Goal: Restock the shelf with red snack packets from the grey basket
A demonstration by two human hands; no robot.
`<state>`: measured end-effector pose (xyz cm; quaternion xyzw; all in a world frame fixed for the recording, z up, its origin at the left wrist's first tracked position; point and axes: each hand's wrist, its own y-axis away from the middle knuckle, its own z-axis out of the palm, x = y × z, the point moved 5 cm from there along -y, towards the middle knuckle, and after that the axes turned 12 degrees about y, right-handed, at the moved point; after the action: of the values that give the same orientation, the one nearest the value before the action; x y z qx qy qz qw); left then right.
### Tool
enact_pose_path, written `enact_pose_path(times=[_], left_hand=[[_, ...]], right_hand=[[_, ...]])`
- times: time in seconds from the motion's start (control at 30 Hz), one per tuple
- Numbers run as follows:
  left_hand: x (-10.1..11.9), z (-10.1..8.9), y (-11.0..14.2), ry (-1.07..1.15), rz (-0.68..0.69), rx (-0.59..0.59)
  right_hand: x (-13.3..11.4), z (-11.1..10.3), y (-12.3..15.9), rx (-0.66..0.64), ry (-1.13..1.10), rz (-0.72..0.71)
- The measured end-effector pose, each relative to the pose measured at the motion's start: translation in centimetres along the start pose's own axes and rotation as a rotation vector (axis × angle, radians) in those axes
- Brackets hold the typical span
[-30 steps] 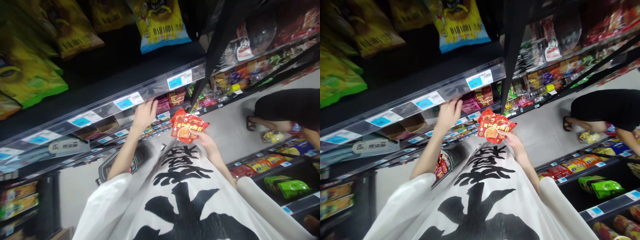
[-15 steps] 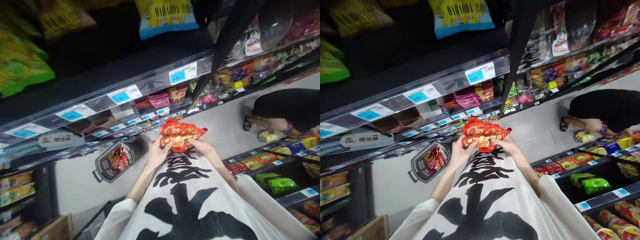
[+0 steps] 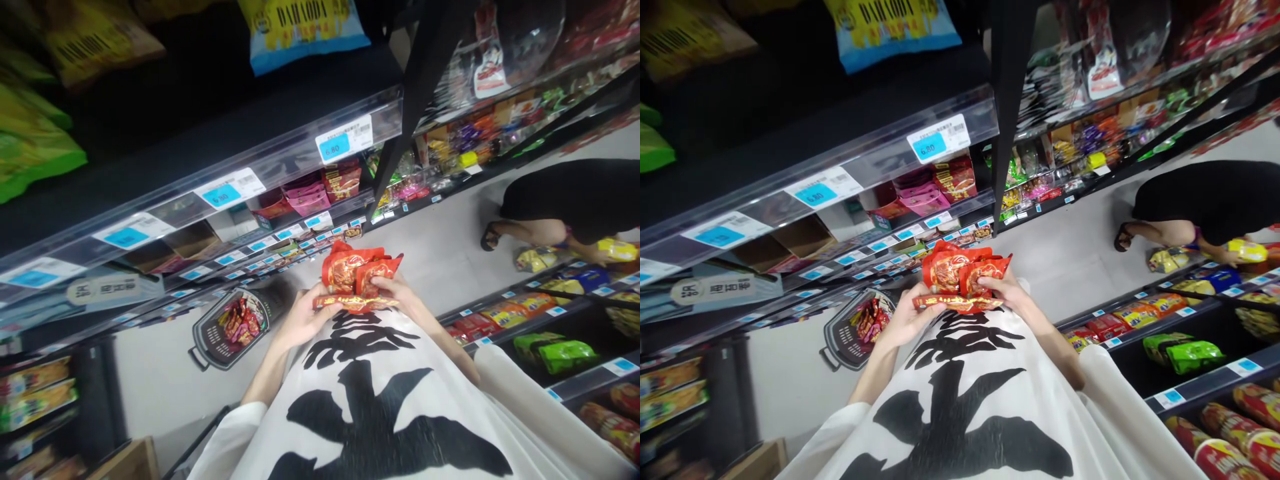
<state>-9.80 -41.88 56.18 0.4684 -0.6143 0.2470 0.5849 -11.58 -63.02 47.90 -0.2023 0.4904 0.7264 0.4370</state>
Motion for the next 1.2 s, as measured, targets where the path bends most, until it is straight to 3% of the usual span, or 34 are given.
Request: enact_pose_path(times=[0.23, 0.3, 0.37, 0.47, 0.57, 0.73, 0.87, 0.97, 1.03, 1.13, 1.2], left_hand=[[2.2, 1.5, 1.0, -0.107, 0.071, -0.159], [2.6, 1.3, 1.3, -0.071, 0.134, -0.083], [2.1, 0.5, 1.7, 0.012, 0.127, 0.076], [-0.8, -0.9, 2.1, 0.247, -0.086, 0.298], [-3.3, -1.6, 2.0, 0.446, -0.234, 0.321], [-3.8, -2.1, 1.5, 0.43, -0.279, 0.013], [-2.1, -3.4, 1.1, 0.103, -0.266, -0.23], [0.8, -3.9, -0.1, -0.2, -0.126, -0.338], [3.3, -2.8, -1.0, -0.271, 0.016, -0.479], [6.3, 0.5, -1.7, -0.267, 0.186, -0.77], [7.3, 2.7, -2.2, -0.374, 0.234, -0.835]], right_hand=[[0.1, -1.1, -0.5, -0.018, 0.0, -0.019], [1.0, -1.6, -0.7, 0.022, -0.042, -0.01], [1.9, -2.3, -1.1, 0.093, -0.104, 0.0], [2.7, -4.4, -1.7, 0.242, -0.183, -0.048], [2.9, -6.9, -2.1, 0.374, -0.204, -0.092], [2.4, -9.8, -2.0, 0.42, -0.176, -0.1], [1.4, -10.5, -2.1, 0.423, -0.074, -0.162], [0.8, -10.3, -2.3, 0.409, -0.013, -0.181], [0.6, -10.1, -2.4, 0.402, -0.019, -0.181], [0.7, -10.0, -2.5, 0.392, -0.075, -0.169], [0.8, -10.1, -2.5, 0.398, -0.117, -0.161]])
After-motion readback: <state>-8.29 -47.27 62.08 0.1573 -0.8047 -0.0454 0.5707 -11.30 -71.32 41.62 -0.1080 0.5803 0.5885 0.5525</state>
